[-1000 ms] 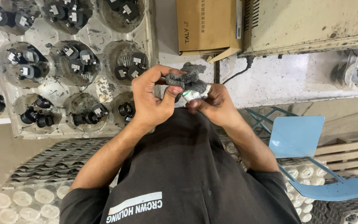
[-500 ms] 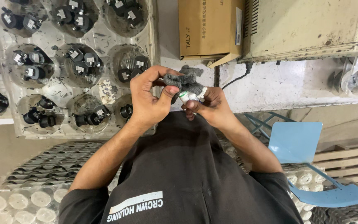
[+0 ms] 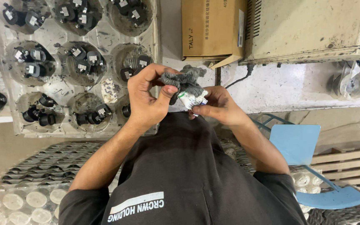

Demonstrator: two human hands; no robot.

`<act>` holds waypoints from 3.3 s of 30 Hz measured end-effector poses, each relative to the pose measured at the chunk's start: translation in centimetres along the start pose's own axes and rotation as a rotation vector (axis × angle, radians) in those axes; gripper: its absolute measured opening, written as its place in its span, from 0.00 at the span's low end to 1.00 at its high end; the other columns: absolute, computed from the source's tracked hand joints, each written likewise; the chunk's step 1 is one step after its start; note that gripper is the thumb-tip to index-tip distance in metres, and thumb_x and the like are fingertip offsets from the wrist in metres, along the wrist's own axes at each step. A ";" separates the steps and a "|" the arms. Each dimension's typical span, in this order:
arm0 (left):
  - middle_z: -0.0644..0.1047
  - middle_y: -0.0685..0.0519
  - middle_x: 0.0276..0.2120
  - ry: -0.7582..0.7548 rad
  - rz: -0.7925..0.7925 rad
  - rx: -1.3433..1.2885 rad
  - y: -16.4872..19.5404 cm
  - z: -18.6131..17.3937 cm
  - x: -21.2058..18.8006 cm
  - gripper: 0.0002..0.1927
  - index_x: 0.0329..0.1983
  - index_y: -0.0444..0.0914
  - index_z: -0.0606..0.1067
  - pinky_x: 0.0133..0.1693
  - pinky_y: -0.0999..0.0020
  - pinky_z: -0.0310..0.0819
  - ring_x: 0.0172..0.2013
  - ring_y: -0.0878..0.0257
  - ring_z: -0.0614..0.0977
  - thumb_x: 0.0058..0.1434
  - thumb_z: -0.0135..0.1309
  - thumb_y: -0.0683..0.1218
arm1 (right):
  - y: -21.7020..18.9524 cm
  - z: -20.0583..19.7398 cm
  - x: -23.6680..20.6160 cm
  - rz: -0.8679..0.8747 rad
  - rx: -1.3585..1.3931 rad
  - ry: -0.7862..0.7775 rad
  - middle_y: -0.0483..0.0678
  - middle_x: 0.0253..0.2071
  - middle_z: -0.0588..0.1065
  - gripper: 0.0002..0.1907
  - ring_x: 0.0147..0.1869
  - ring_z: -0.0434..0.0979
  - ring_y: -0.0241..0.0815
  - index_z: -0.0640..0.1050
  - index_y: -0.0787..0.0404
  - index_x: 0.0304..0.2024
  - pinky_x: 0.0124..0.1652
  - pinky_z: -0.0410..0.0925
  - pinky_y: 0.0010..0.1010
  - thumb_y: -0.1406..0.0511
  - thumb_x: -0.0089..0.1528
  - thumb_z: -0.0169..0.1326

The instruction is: The person picks small black plastic components one at a time from molded trays and squeezes adhesive from a tube onto each part, then places the treated part back into the tray. They occasionally wipe the tube tip with a cloth and continue with the next component.

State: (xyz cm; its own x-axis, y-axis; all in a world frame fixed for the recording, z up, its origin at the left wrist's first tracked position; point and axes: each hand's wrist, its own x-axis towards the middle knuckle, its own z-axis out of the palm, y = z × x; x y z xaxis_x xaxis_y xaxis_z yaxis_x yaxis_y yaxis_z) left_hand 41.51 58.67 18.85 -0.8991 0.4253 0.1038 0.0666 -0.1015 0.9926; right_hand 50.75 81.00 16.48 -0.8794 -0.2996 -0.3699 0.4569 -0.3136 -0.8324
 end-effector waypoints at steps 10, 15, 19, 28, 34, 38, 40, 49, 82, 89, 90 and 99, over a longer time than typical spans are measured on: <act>0.79 0.56 0.40 0.015 -0.009 -0.012 0.1 0.1 -0.3 0.18 0.49 0.32 0.76 0.46 0.75 0.79 0.41 0.71 0.81 0.72 0.60 0.52 | 1.7 1.3 0.6 -0.091 0.149 -0.084 0.52 0.38 0.80 0.10 0.43 0.82 0.43 0.78 0.71 0.46 0.47 0.78 0.38 0.69 0.65 0.61; 0.79 0.56 0.40 0.025 -0.010 -0.041 0.1 0.1 -0.4 0.18 0.49 0.32 0.75 0.46 0.76 0.79 0.41 0.71 0.80 0.72 0.59 0.52 | 1.9 2.3 0.2 -0.119 0.127 -0.017 0.51 0.39 0.80 0.11 0.44 0.82 0.42 0.78 0.70 0.48 0.47 0.78 0.38 0.69 0.66 0.59; 0.79 0.55 0.41 0.036 0.002 -0.009 0.0 -0.1 -0.5 0.16 0.48 0.32 0.76 0.46 0.76 0.78 0.41 0.71 0.80 0.72 0.60 0.50 | 1.8 2.5 0.1 -0.119 0.108 0.020 0.51 0.39 0.79 0.10 0.45 0.81 0.40 0.78 0.71 0.47 0.47 0.78 0.38 0.70 0.66 0.59; 0.80 0.55 0.42 0.041 -0.014 0.009 -0.1 -0.6 -0.5 0.12 0.48 0.32 0.76 0.44 0.77 0.77 0.40 0.72 0.80 0.72 0.60 0.46 | 0.7 3.2 -0.2 -0.067 -0.106 0.105 0.48 0.40 0.80 0.09 0.45 0.81 0.36 0.78 0.70 0.48 0.47 0.75 0.28 0.71 0.66 0.58; 0.80 0.56 0.43 0.023 -0.042 -0.070 -0.2 -0.6 -0.7 0.12 0.48 0.32 0.76 0.44 0.78 0.77 0.40 0.73 0.79 0.70 0.61 0.46 | -1.6 2.0 -1.0 -0.147 -0.386 -0.060 0.50 0.41 0.80 0.09 0.46 0.78 0.34 0.81 0.70 0.49 0.47 0.72 0.26 0.71 0.71 0.52; 0.80 0.56 0.42 0.019 -0.047 -0.090 -0.3 -0.4 -0.8 0.13 0.49 0.32 0.76 0.43 0.78 0.76 0.40 0.73 0.79 0.71 0.61 0.46 | -2.0 2.1 -1.1 -0.217 -0.117 -0.115 0.50 0.46 0.80 0.10 0.50 0.82 0.36 0.71 0.68 0.54 0.52 0.74 0.29 0.70 0.71 0.48; 0.81 0.55 0.43 0.015 -0.023 -0.060 -0.2 -0.4 -0.9 0.14 0.49 0.32 0.76 0.42 0.78 0.75 0.40 0.72 0.79 0.70 0.62 0.47 | -2.0 2.2 -1.2 -0.204 -0.091 -0.117 0.50 0.45 0.80 0.11 0.48 0.83 0.36 0.70 0.68 0.55 0.50 0.76 0.29 0.70 0.70 0.48; 0.83 0.53 0.44 -0.016 -0.021 -0.036 0.3 0.4 -1.2 0.14 0.48 0.32 0.76 0.44 0.77 0.77 0.42 0.71 0.81 0.69 0.62 0.47 | -3.8 1.4 -1.9 -0.031 -0.394 -0.216 0.46 0.33 0.78 0.12 0.34 0.79 0.33 0.79 0.69 0.50 0.35 0.74 0.25 0.70 0.69 0.47; 0.81 0.50 0.47 0.042 0.015 -0.221 0.4 1.2 -2.6 0.16 0.48 0.32 0.72 0.47 0.78 0.76 0.42 0.72 0.79 0.71 0.62 0.48 | 0.4 4.1 -3.6 -0.378 -0.084 0.243 0.52 0.40 0.79 0.23 0.43 0.82 0.45 0.76 0.69 0.50 0.46 0.77 0.35 0.56 0.65 0.63; 0.77 0.58 0.43 0.070 -0.101 -0.442 -1.4 1.1 -3.0 0.13 0.50 0.32 0.72 0.45 0.79 0.71 0.41 0.73 0.75 0.71 0.63 0.44 | -1.0 4.3 -3.7 -1.256 -1.246 0.636 0.47 0.45 0.76 0.14 0.47 0.79 0.46 0.79 0.56 0.46 0.46 0.78 0.36 0.62 0.62 0.69; 0.77 0.58 0.42 0.060 -0.120 -0.451 -1.5 1.1 -3.1 0.13 0.49 0.32 0.72 0.44 0.79 0.71 0.40 0.73 0.75 0.71 0.63 0.44 | -1.2 4.1 -3.7 -1.344 -1.312 0.584 0.45 0.44 0.76 0.10 0.46 0.78 0.47 0.82 0.55 0.44 0.46 0.80 0.39 0.66 0.61 0.68; 0.78 0.56 0.45 -0.012 -0.103 -0.434 -1.3 1.1 -2.8 0.17 0.51 0.32 0.74 0.49 0.78 0.73 0.42 0.73 0.77 0.70 0.63 0.48 | -3.3 3.6 -3.6 -1.387 -1.440 0.344 0.48 0.45 0.75 0.08 0.45 0.76 0.46 0.81 0.60 0.43 0.47 0.78 0.43 0.67 0.61 0.65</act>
State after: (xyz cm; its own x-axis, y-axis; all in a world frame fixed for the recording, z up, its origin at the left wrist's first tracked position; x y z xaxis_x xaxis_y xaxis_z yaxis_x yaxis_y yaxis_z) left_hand 44.42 58.60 17.29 -0.8863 0.4631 0.0091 -0.2130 -0.4248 0.8799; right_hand 52.88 79.83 22.04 -0.5369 -0.3317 0.7757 -0.6767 0.7183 -0.1613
